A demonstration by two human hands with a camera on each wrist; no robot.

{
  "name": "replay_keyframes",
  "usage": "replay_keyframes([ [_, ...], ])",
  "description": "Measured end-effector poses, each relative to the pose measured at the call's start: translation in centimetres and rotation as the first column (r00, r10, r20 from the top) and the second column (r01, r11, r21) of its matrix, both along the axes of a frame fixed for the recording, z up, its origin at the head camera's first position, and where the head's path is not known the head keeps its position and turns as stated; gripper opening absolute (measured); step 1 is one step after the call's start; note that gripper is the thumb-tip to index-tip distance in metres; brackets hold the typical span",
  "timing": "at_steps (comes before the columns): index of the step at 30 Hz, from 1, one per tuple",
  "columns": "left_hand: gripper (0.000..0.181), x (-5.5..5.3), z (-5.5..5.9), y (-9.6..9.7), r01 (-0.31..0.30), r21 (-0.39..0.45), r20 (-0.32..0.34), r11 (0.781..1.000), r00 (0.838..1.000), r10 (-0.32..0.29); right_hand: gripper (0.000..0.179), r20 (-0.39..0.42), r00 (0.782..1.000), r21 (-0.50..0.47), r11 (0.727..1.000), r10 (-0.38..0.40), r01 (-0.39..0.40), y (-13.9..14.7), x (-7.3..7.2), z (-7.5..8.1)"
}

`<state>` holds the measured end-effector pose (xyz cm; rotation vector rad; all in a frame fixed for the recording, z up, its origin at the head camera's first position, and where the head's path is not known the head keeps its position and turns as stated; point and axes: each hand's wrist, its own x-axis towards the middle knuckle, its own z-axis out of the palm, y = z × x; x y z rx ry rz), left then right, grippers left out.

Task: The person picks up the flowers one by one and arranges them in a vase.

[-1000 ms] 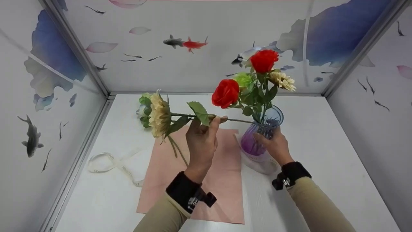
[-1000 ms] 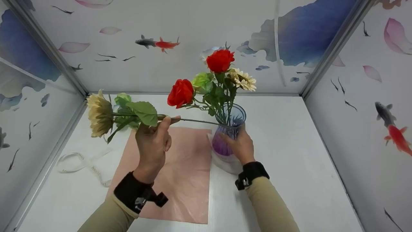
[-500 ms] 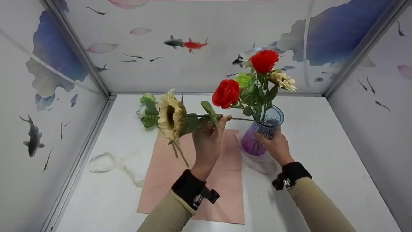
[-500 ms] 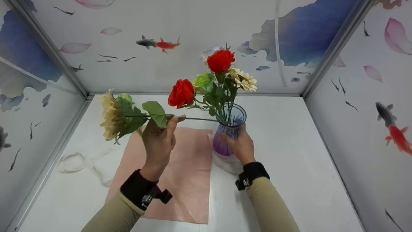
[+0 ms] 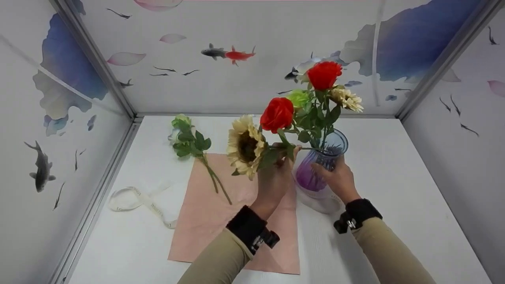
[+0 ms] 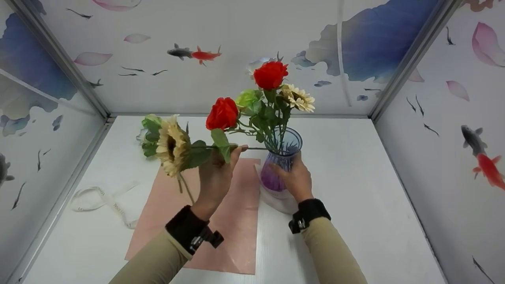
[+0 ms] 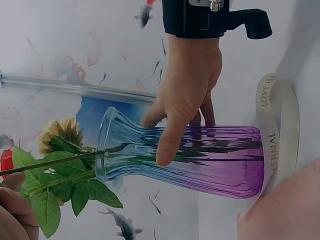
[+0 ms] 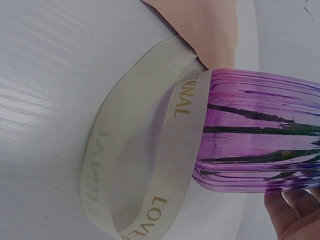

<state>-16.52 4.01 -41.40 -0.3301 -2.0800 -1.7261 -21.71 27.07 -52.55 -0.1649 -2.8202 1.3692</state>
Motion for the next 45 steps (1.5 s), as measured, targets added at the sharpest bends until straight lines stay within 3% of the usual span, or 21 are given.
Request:
replay_keyframes([
  [5,0.023,0.3,-0.2,0.8,0.009,-0.137,0.083,0.991,0.997,0.003,0.102,-0.013,1.0,0.014,1.0,0.001,-0.001,0.0,0.0,-0.1],
  [11,0.027,-0.3,-0.5,1.9,0.042,-0.178,0.155,0.983,0.988,-0.014,0.108,-0.002,1.0,0.025,1.0,0.007,-0.007,0.0,0.2,0.0],
  [19,0.04,-0.9,-1.6,3.0,0.012,-0.337,0.067,0.941,0.998,0.011,0.1,-0.037,0.999,0.026,1.0,-0.002,0.003,0.2,0.2,-0.3],
  [23,0.043,-1.5,-2.1,3.3,0.031,-0.302,0.101,0.953,0.995,-0.001,0.103,-0.04,0.999,0.028,1.0,0.004,-0.003,0.1,0.2,-0.4],
  [26,0.044,-1.9,-2.1,3.5,0.072,-0.192,0.174,0.979,0.984,-0.038,0.104,-0.033,0.999,0.033,0.999,0.005,-0.003,0.0,0.2,-0.4],
  [28,0.044,-2.2,-2.1,3.7,0.075,-0.157,0.195,0.985,0.98,-0.043,0.104,-0.029,1.0,0.034,0.999,0.003,-0.002,0.0,0.2,-0.3],
  [33,0.041,-3.0,-2.3,4.0,0.056,-0.093,0.14,0.994,0.989,-0.043,0.103,-0.029,1.0,0.04,0.999,-0.002,0.004,0.0,0.1,-0.2],
  [35,0.044,-3.0,-2.6,4.1,0.076,-0.052,0.132,0.996,0.989,-0.069,0.103,-0.03,1.0,0.044,0.999,0.0,0.002,0.0,0.1,-0.3],
  [38,0.047,-3.0,-3.0,4.2,0.09,-0.051,0.144,0.995,0.986,-0.082,0.103,-0.042,0.999,0.051,0.999,0.004,-0.001,-0.1,0.1,-0.3],
  [41,0.044,-3.3,-3.1,4.3,0.066,-0.177,0.143,0.982,0.989,-0.04,0.1,-0.058,0.998,0.059,0.998,0.003,0.0,-0.2,0.2,-0.3],
  [45,0.042,-3.8,-3.1,4.5,0.062,-0.253,0.182,0.966,0.983,-0.015,0.098,-0.049,0.999,0.048,0.999,-0.008,0.011,-0.3,0.2,-0.3],
])
